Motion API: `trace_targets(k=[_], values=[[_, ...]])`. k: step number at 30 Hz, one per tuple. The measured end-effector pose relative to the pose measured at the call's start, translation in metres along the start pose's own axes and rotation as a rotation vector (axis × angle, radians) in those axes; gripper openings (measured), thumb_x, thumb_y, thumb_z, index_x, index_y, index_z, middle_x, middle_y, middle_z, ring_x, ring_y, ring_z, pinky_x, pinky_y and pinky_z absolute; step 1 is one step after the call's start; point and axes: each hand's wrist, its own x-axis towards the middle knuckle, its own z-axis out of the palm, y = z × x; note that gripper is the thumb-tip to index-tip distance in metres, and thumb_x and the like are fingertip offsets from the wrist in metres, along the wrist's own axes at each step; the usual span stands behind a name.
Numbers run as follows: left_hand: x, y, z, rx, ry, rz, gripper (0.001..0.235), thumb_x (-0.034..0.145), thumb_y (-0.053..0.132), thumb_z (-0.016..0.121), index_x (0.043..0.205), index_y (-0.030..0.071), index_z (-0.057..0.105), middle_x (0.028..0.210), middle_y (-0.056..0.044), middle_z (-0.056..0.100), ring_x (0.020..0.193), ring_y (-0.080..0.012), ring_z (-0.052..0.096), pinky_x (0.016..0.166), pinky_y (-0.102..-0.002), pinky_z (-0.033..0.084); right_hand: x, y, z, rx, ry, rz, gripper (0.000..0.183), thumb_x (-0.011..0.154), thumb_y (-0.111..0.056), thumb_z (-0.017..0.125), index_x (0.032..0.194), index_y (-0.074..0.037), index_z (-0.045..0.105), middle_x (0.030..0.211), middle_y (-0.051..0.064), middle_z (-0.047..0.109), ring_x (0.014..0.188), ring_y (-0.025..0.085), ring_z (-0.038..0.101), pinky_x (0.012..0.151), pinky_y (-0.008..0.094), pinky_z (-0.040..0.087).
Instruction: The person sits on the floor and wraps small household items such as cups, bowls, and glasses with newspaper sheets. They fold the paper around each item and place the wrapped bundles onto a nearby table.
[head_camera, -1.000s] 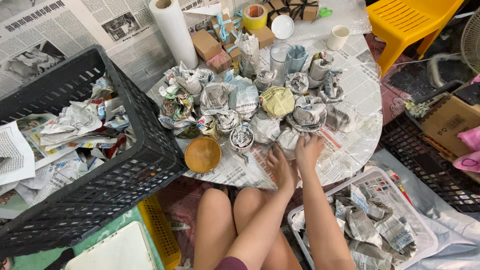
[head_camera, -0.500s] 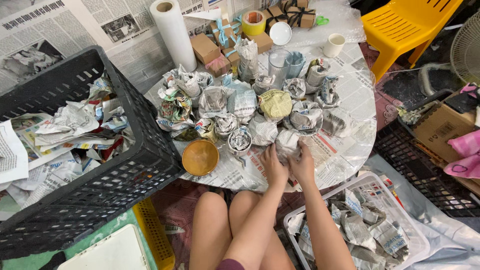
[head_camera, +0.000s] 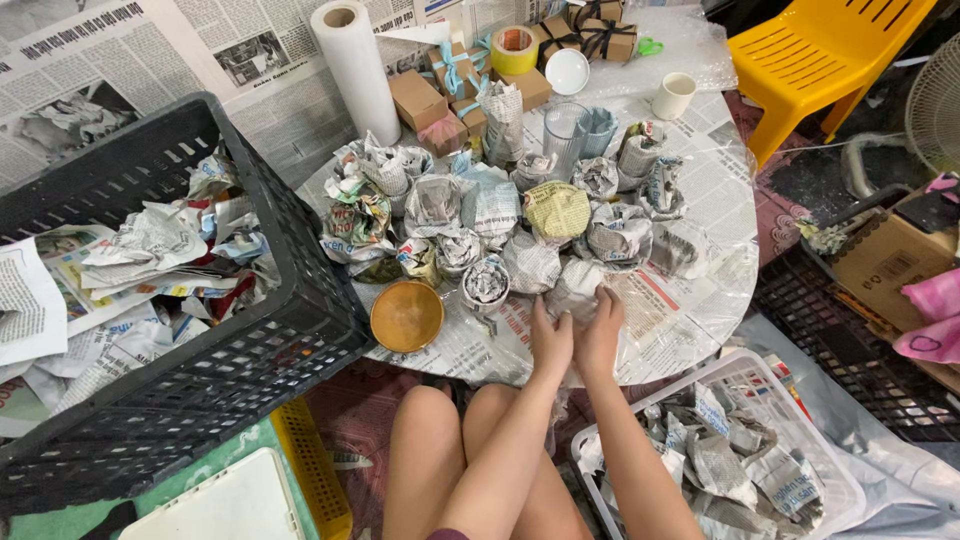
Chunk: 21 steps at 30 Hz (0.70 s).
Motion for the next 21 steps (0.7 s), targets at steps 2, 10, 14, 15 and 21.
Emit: trace_targets(k=[2,10,14,15,21], values=[[0.005,-0.002,0.004,-0.046,-0.014,-0.026,0.075,0.093,0.028,0.061,0.152,-0.007,0.031,0.157,-0.03,0.037,0.145,-0.0412,0.04,0.117,-0.044,0.036,0.007,0.003,0.002,0.044,-0.023,0.044,0.07,0.078,-0.008,0.079,0.138,0.006,0.048,0.143,0.027,0.047,0.132,0.046,0.047,0.112,0.046,0.04],[0.014,-0.013,0.007,0.048,-0.049,0.048,0.078,0.092,0.029,0.065,0.152,-0.009,0.031,0.158,-0.032,0.033,0.147,-0.0451,0.034,0.119,-0.047,0.03,0.013,0.022,0.014,0.027,-0.034,0.045,0.071,0.078,0.002,0.072,0.145,0.004,0.046,0.149,0.027,0.045,0.136,0.046,0.046,0.114,0.046,0.039],[0.008,-0.014,0.009,0.007,-0.026,0.11,0.08,0.091,0.029,0.065,0.152,-0.01,0.031,0.156,-0.033,0.036,0.144,-0.0458,0.038,0.118,-0.046,0.032,0.01,0.022,0.008,0.032,-0.059,0.059,0.073,0.077,0.001,0.072,0.145,0.003,0.046,0.149,0.026,0.045,0.136,0.044,0.047,0.113,0.044,0.041],[0.007,-0.011,0.007,-0.016,-0.02,0.129,0.08,0.091,0.029,0.065,0.152,-0.01,0.031,0.155,-0.033,0.037,0.144,-0.0459,0.039,0.118,-0.046,0.033,0.01,0.02,0.005,0.033,-0.057,0.058,0.073,0.077,0.0,0.072,0.145,0.003,0.046,0.149,0.026,0.046,0.136,0.045,0.047,0.113,0.044,0.04],[-0.011,0.023,-0.064,0.2,-0.371,0.19,0.067,0.095,0.03,0.068,0.146,-0.006,0.043,0.147,-0.03,0.047,0.138,-0.0427,0.045,0.114,-0.045,0.037,-0.005,-0.002,-0.016,0.07,0.039,-0.06,0.068,0.084,-0.007,0.076,0.142,0.008,0.045,0.145,0.031,0.042,0.135,0.047,0.042,0.114,0.049,0.036]])
